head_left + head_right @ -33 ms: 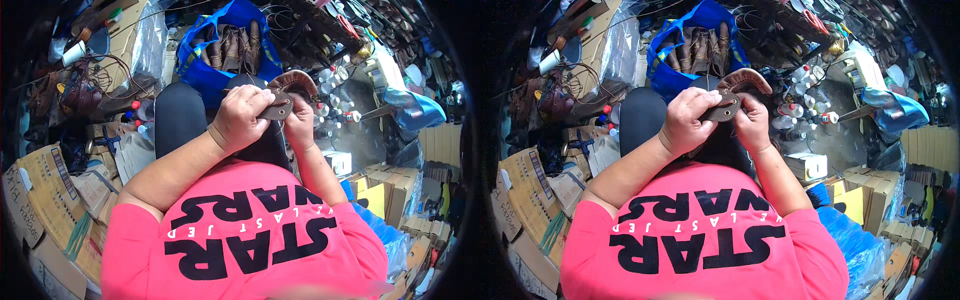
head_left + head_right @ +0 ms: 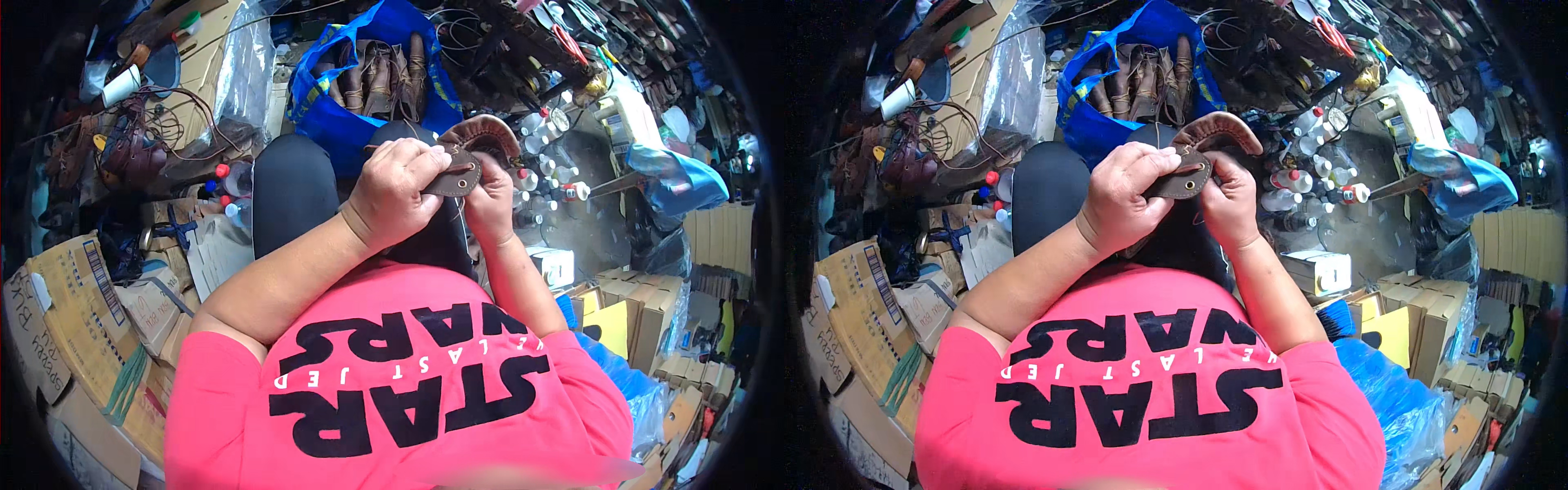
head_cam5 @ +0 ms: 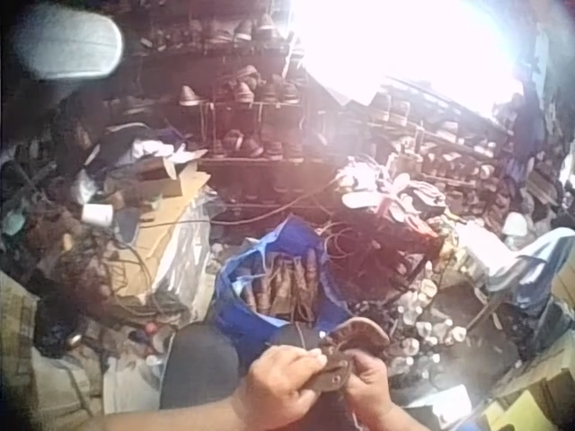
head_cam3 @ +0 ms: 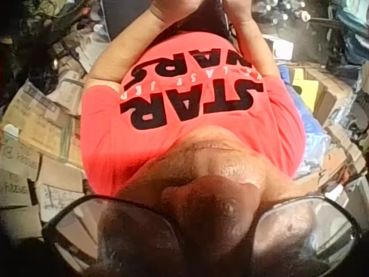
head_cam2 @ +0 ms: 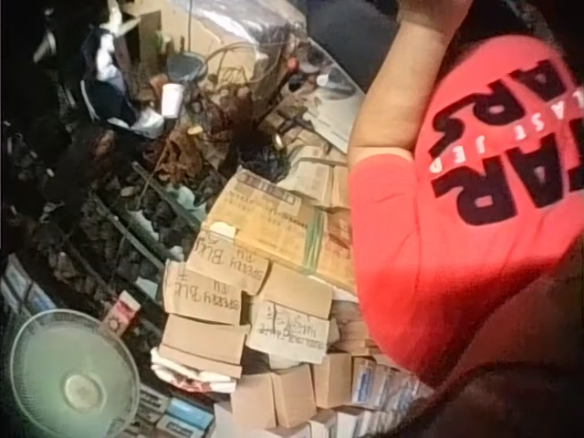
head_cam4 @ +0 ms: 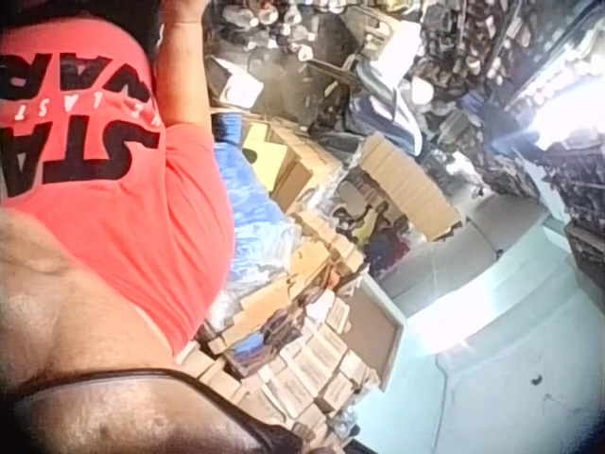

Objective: Stitching leather pieces of a shoe by hand with needle and thread.

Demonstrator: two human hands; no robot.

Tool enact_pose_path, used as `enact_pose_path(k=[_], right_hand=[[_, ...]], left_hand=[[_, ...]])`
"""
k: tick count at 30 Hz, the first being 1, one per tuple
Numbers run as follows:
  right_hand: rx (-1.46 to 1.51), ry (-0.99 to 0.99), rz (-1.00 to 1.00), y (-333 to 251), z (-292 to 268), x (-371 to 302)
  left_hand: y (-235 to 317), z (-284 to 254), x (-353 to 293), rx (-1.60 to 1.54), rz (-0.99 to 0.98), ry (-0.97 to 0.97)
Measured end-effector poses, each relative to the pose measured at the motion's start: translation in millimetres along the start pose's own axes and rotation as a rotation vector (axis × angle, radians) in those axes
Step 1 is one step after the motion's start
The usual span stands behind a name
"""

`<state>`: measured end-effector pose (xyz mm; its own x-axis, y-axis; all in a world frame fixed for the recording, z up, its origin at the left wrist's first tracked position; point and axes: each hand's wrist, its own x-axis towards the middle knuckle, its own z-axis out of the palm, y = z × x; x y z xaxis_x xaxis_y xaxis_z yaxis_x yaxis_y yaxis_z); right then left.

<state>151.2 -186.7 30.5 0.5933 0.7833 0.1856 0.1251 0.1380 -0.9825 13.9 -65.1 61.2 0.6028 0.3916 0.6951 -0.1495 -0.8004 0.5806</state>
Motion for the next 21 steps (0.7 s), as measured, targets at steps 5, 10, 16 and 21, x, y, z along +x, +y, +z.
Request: enact_pose_path(k=[5,10,16,21], right_hand=[[-0.208,-0.064,-0.03,-7.7,-6.4,3.5],[-0.18,-0.054,0.016,-7.4,-3.1,0.2],[-0.039,-0.064,0.095,-8.1,1.3,-0.6],[-0.067,-0.072,0.039,-8.1,-1.2,0.2]], left_hand=[[-7.7,-1.3,0.4,-0.01,-0.039,-0.01],[-10.2,1.6,0.2,0.003,-0.039,0.015],[-8.8,2.6,0.7,-0.004,-0.059,0.008],[-8.8,2.4,0.9,0.009,-0.043,0.009]])
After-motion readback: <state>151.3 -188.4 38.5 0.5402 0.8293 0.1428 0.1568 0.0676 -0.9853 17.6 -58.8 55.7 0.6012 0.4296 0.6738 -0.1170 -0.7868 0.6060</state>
